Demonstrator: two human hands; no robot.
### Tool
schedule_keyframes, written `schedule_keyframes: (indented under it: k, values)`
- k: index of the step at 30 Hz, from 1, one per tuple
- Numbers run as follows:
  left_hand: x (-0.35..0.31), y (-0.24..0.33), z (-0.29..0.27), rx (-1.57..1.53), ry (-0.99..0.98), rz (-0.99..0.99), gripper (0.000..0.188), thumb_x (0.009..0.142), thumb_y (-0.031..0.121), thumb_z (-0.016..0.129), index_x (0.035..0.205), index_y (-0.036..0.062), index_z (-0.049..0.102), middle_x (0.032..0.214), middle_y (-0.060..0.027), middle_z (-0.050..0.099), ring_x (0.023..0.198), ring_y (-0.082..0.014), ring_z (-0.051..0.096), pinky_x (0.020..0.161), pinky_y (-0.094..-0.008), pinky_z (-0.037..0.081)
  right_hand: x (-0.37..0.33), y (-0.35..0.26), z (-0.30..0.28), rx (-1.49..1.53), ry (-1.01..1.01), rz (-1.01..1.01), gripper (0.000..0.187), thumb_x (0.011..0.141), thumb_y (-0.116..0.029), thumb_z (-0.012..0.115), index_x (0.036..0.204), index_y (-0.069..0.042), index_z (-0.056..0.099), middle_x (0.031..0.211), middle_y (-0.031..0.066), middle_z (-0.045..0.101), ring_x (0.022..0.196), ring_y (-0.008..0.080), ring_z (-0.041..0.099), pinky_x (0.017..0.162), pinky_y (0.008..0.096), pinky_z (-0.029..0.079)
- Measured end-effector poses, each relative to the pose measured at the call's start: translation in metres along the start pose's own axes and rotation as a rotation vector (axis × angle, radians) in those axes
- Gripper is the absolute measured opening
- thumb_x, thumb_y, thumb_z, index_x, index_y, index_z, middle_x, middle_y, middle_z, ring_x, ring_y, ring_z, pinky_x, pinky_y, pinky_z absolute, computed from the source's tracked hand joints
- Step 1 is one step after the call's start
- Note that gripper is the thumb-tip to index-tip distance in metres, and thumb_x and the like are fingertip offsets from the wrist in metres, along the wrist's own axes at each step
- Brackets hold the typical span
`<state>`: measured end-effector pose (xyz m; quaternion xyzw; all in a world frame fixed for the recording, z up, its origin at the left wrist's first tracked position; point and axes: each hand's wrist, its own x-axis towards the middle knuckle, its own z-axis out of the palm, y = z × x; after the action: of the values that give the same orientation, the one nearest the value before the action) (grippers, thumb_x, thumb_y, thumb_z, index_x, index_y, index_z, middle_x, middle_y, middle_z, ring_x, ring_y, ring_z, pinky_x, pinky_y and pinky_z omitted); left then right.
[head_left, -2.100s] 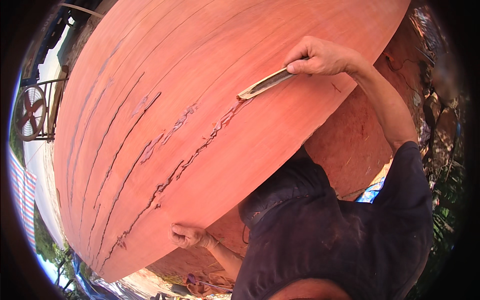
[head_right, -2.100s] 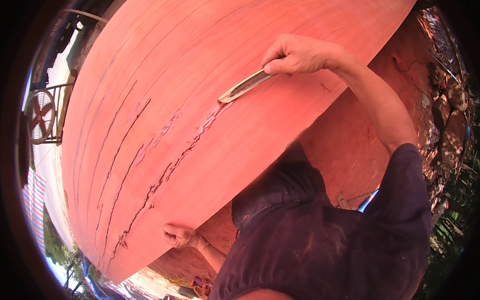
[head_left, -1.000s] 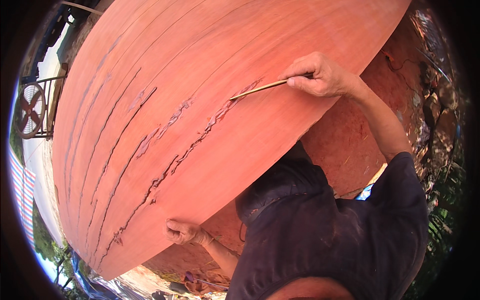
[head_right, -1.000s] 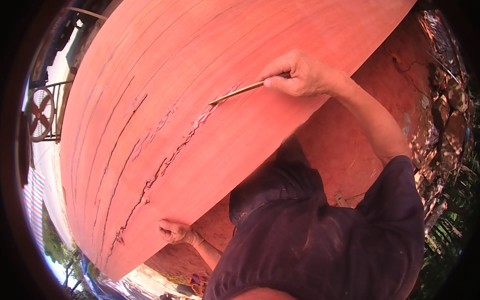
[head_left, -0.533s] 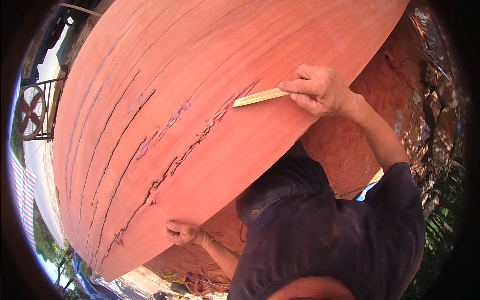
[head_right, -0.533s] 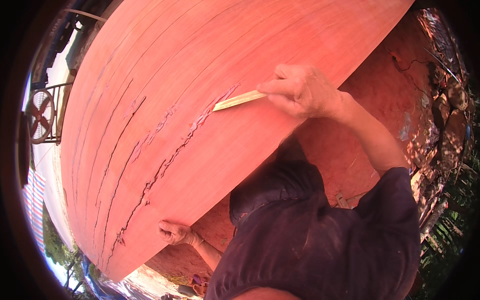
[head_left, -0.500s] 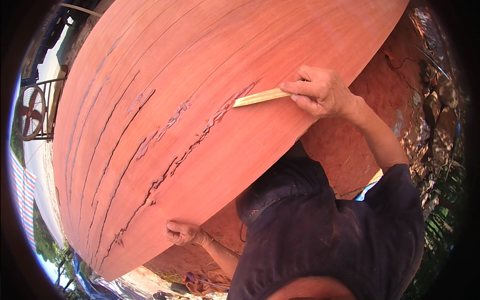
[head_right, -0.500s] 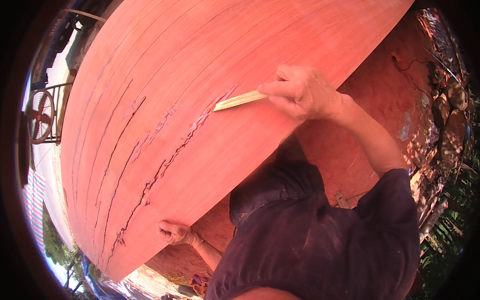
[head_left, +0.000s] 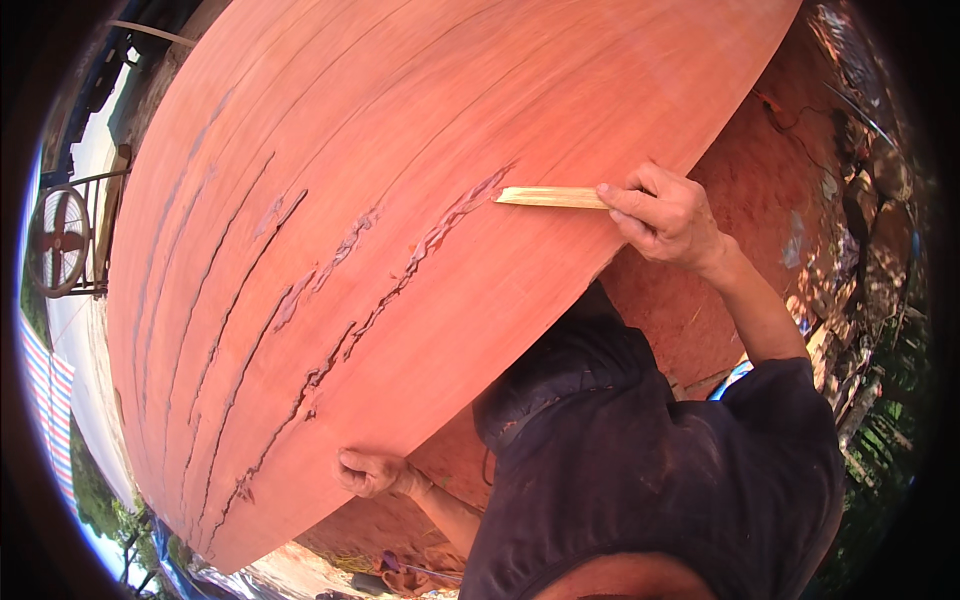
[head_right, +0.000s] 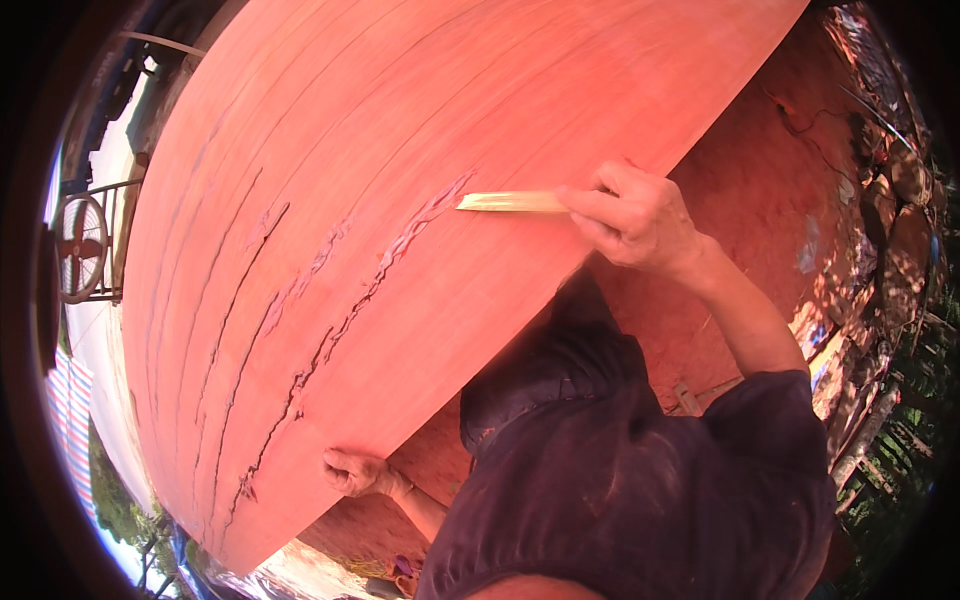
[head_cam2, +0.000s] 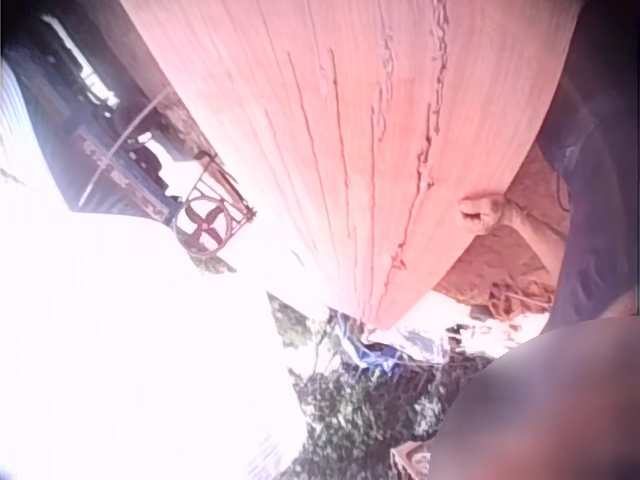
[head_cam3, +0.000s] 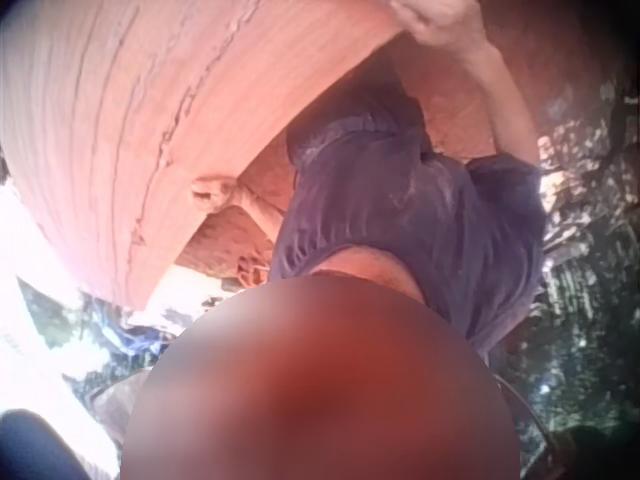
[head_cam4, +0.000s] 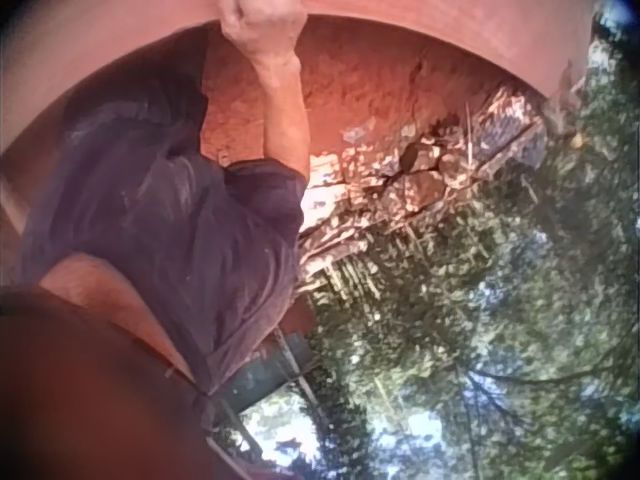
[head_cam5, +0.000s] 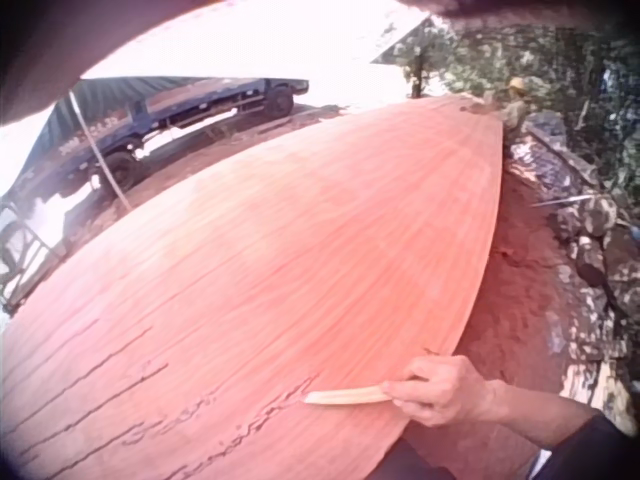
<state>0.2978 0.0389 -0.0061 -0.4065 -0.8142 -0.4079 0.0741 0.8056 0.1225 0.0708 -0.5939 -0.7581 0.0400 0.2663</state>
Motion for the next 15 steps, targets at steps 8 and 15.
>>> schedule_keyframes:
  k: [8, 15]
  values:
    - [0.002, -0.001, -0.001, 0.030, -0.012, 0.057, 0.030, 0.107, 0.026, 0.059, 0.097, -0.0006, 0.068, 0.092, -0.0114, 0.066, 0.082, -0.0258, 0.061, 0.074, -0.0379, 0.051, -0.008, -0.014, 0.012, 0.071, 0.012, 0.017, 0.023, 0.086, -0.010, 0.075, 0.109, -0.008, 0.078, 0.073, 0.0064, 0.058, 0.061, 0.0215, 0.058, 0.053, 0.0337, 0.047]
    - [0.001, -0.001, -0.001, 0.009, -0.001, -0.010, 0.030, 0.107, 0.026, 0.060, 0.097, -0.0009, 0.068, 0.090, -0.0101, 0.065, 0.079, -0.0244, 0.059, 0.073, -0.0366, 0.050, 0.001, 0.020, -0.015, 0.540, -0.052, 0.443, 0.019, 0.099, -0.016, 0.067, 0.108, -0.002, 0.076, 0.071, 0.0017, 0.062, 0.062, 0.0129, 0.057, 0.055, 0.0299, 0.044]
